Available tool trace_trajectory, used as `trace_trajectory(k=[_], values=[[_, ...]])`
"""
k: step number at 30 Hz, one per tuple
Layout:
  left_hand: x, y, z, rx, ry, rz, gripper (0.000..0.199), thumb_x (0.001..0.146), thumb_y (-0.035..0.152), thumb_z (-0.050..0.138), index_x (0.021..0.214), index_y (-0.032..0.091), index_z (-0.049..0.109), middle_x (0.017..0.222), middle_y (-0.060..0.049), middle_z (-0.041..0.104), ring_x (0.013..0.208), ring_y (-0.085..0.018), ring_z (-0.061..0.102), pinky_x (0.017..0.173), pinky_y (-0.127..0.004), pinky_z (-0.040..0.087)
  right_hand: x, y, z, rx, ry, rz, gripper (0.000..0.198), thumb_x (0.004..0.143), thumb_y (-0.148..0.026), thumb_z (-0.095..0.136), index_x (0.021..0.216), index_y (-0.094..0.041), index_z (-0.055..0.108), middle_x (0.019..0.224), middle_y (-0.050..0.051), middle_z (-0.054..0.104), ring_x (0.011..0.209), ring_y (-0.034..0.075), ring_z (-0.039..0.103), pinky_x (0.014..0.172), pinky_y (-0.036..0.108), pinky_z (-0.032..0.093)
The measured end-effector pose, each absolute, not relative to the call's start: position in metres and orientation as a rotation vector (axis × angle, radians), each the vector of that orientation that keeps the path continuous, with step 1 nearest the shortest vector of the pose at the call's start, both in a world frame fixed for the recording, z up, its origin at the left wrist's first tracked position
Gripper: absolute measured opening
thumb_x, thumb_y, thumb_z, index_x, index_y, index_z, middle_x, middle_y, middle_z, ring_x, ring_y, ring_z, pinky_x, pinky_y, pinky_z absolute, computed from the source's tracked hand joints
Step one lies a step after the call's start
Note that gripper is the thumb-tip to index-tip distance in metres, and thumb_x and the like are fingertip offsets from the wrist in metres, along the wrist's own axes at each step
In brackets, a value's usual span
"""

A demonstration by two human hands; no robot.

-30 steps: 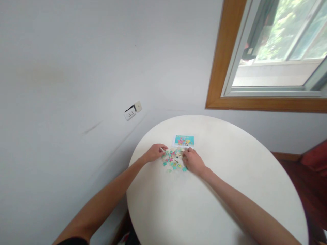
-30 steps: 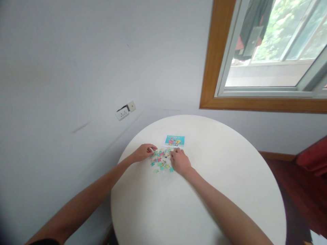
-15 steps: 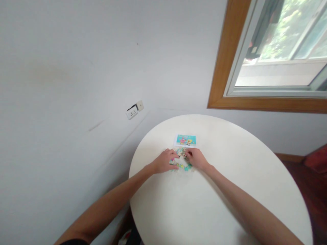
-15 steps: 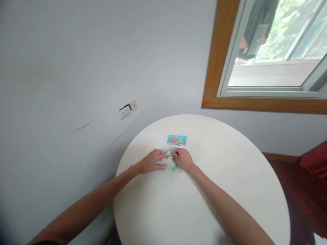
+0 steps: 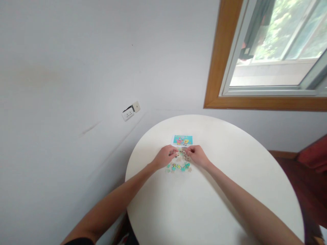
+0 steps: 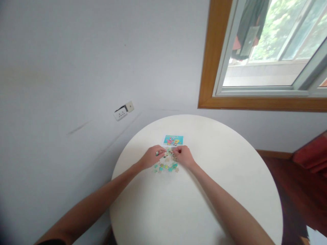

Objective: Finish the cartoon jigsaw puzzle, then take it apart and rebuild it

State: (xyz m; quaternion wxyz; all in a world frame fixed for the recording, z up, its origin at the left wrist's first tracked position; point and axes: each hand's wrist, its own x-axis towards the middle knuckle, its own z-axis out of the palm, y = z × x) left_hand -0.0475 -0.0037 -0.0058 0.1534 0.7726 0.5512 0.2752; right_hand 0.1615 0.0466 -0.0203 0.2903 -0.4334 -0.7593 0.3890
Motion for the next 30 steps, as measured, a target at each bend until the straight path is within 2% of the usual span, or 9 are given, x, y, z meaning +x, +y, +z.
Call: trace_trajectory(k=[3,6,9,11,13,17,21,25,30], values=[[-0.055,-0.013,-0.012,2.288,1.532,0.720,0.034,0.081,0.028,0.071,0.113,0.021,0.069,0.117,-0.010,0.066,0.112,-0.026,0.057,0.103,-0.039,0.041,0.170,0.045,-0.024,-1.184,-2.122,0.955,0.020,0.076,-0.024,0.056,0.059,-0.017,0.064,0.055,-0.001,0.054,0.059,0.014,0.050,0.059,0.025,0.036],[-0.053,-0.028,-0.022,2.445,1.489,0.553,0.068,0.069,0.042,0.082,0.132,0.028,0.059,0.147,-0.012,0.044,0.135,-0.035,0.038,0.113,-0.053,0.028,0.178,0.033,-0.025,-1.220,-2.162,0.834,0.015,0.079,-0.021,0.058,0.080,-0.016,0.072,0.078,0.005,0.064,0.077,0.019,0.057,0.075,0.028,0.041],[-0.049,-0.036,-0.032,2.510,1.492,0.520,0.049,0.081,0.042,0.073,0.128,0.031,0.062,0.146,-0.010,0.045,0.137,-0.034,0.036,0.113,-0.056,0.027,0.182,0.016,-0.025,-1.088,-2.312,0.625,0.039,0.082,-0.033,0.066,0.118,-0.018,0.066,0.114,0.013,0.060,0.105,0.025,0.052,0.094,0.034,0.039],[-0.048,-0.034,-0.037,2.522,1.481,0.579,0.033,0.089,0.034,0.064,0.122,0.029,0.066,0.139,-0.009,0.052,0.132,-0.029,0.042,0.112,-0.051,0.030,0.183,0.007,-0.026,-0.963,-2.446,0.533,0.053,0.078,-0.037,0.073,0.127,-0.021,0.061,0.122,0.012,0.056,0.111,0.026,0.049,0.098,0.037,0.039],[-0.050,-0.028,-0.039,2.529,1.455,0.635,0.027,0.093,0.027,0.058,0.118,0.026,0.068,0.133,-0.008,0.057,0.127,-0.025,0.048,0.111,-0.046,0.034,0.182,0.003,-0.029,-0.938,-2.484,0.513,0.043,0.081,-0.033,0.072,0.121,-0.022,0.062,0.119,0.011,0.056,0.108,0.025,0.050,0.097,0.036,0.040],[-0.059,-0.018,-0.039,2.486,1.472,0.795,0.025,0.096,0.024,0.052,0.115,0.023,0.068,0.125,-0.007,0.062,0.119,-0.021,0.053,0.107,-0.039,0.041,0.180,0.007,-0.037,-0.975,-2.388,0.543,0.008,0.092,-0.022,0.056,0.092,-0.019,0.063,0.098,0.007,0.059,0.091,0.019,0.055,0.085,0.029,0.044],[-0.076,-0.012,-0.043,2.370,1.678,0.943,0.034,0.097,0.025,0.046,0.127,0.017,0.061,0.131,-0.013,0.058,0.125,-0.024,0.049,0.112,-0.046,0.037,0.180,0.015,-0.045,-0.887,-2.202,0.660,0.015,0.088,-0.012,0.050,0.081,-0.019,0.061,0.084,0.003,0.060,0.079,0.016,0.056,0.075,0.027,0.043],[-0.081,-0.011,-0.049,2.366,1.652,0.888,0.049,0.089,0.035,0.060,0.135,0.017,0.055,0.139,-0.015,0.053,0.131,-0.029,0.047,0.113,-0.049,0.036,0.176,0.021,-0.051,-0.909,-2.062,0.766,0.017,0.087,-0.013,0.051,0.094,-0.018,0.066,0.080,0.002,0.065,0.069,0.016,0.056,0.069,0.027,0.045],[-0.067,-0.013,-0.047,2.320,1.360,0.842,0.034,0.091,0.028,0.058,0.123,0.023,0.066,0.138,-0.007,0.058,0.127,-0.022,0.053,0.114,-0.039,0.039,0.167,0.029,-0.050,-0.732,-2.106,0.745,0.028,0.088,-0.013,0.049,0.102,-0.021,0.073,0.107,0.007,0.067,0.098,0.019,0.062,0.089,0.032,0.048]])
